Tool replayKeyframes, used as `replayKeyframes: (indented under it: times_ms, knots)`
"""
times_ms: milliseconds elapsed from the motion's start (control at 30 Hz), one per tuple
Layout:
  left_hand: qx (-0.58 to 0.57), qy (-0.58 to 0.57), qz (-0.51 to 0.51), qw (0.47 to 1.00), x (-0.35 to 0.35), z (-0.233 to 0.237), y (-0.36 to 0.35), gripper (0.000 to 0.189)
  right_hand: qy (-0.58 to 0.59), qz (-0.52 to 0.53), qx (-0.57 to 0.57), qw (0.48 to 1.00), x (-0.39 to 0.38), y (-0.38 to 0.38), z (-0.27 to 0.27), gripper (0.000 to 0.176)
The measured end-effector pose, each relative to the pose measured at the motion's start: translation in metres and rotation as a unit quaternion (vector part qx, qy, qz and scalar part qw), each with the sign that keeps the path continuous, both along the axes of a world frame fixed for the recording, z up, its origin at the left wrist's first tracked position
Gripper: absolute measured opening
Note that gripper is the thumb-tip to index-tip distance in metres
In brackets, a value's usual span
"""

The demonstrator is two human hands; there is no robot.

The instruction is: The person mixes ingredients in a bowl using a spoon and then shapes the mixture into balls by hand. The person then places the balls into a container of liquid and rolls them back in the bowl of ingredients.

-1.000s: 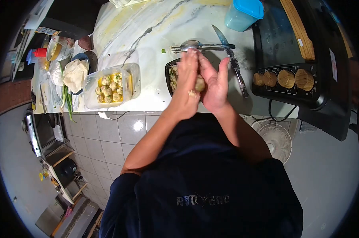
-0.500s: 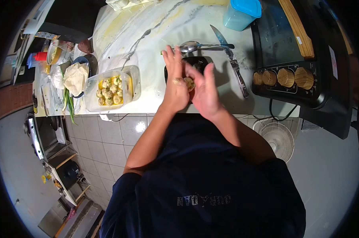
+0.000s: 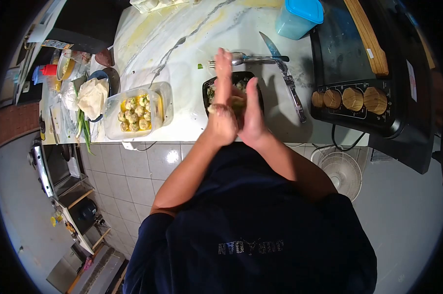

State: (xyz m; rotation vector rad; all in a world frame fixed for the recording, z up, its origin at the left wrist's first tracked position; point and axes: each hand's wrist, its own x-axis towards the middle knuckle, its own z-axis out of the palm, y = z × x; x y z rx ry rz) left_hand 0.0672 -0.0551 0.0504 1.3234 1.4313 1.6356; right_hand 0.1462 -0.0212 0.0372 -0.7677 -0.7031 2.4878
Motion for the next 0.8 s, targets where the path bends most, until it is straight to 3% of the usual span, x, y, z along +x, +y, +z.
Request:
replayKeyframes:
  times_ms: [33,67,133,200,233,267,333,400,500,667,733,767,800]
  knots:
    - [-0.054,-0.04,-0.073,0.995,0.004,0.005,-0.008,0.114,0.017,-0.044,-0.007,0.999,-0.001,0.005,0.002,0.081]
    - [-0.032,-0.001,-0.028,0.999,0.012,0.009,-0.009,0.113,0.05,-0.085,-0.024,0.995,-0.002,0.01,0.005,0.085]
    - [-0.048,0.062,-0.033,0.996,0.005,-0.008,-0.013,0.11,0.028,-0.082,0.0,0.996,0.004,0.018,0.022,0.09]
    - [-0.089,0.211,0.023,0.973,-0.009,-0.023,-0.011,0.108,0.07,-0.048,0.046,0.995,0.002,0.012,0.02,0.092]
    - [-0.043,0.192,0.051,0.979,-0.014,-0.027,-0.007,0.095,0.058,-0.034,0.035,0.997,0.002,0.006,0.022,0.091]
    - [-0.095,0.162,0.073,0.979,-0.017,-0.034,-0.003,0.108,0.047,-0.018,0.059,0.997,0.0,0.002,0.015,0.087]
    - [-0.102,0.101,0.07,0.987,-0.01,-0.014,0.001,0.113,-0.026,-0.024,-0.001,0.999,-0.003,-0.003,-0.002,0.079]
    - [-0.074,-0.003,-0.012,0.997,0.006,-0.002,-0.002,0.116,-0.068,-0.007,-0.032,0.997,0.003,0.005,-0.002,0.075]
    - [-0.059,0.068,-0.045,0.995,0.006,-0.009,-0.008,0.112,-0.03,-0.079,-0.068,0.994,-0.002,0.016,0.015,0.077]
    - [-0.066,0.185,0.063,0.978,-0.006,-0.035,0.002,0.085,0.053,-0.049,-0.041,0.997,0.002,0.007,0.0,0.074]
    - [-0.076,0.161,0.053,0.983,-0.003,-0.032,0.011,0.081,-0.017,-0.06,-0.02,0.998,-0.005,0.008,0.0,0.064]
    - [-0.068,0.181,0.051,0.98,-0.003,-0.033,0.012,0.077,0.001,-0.109,-0.029,0.994,-0.005,0.009,0.002,0.044]
    - [-0.069,0.182,0.054,0.98,-0.006,-0.035,0.011,0.077,0.002,-0.107,-0.03,0.994,-0.004,0.013,-0.005,0.044]
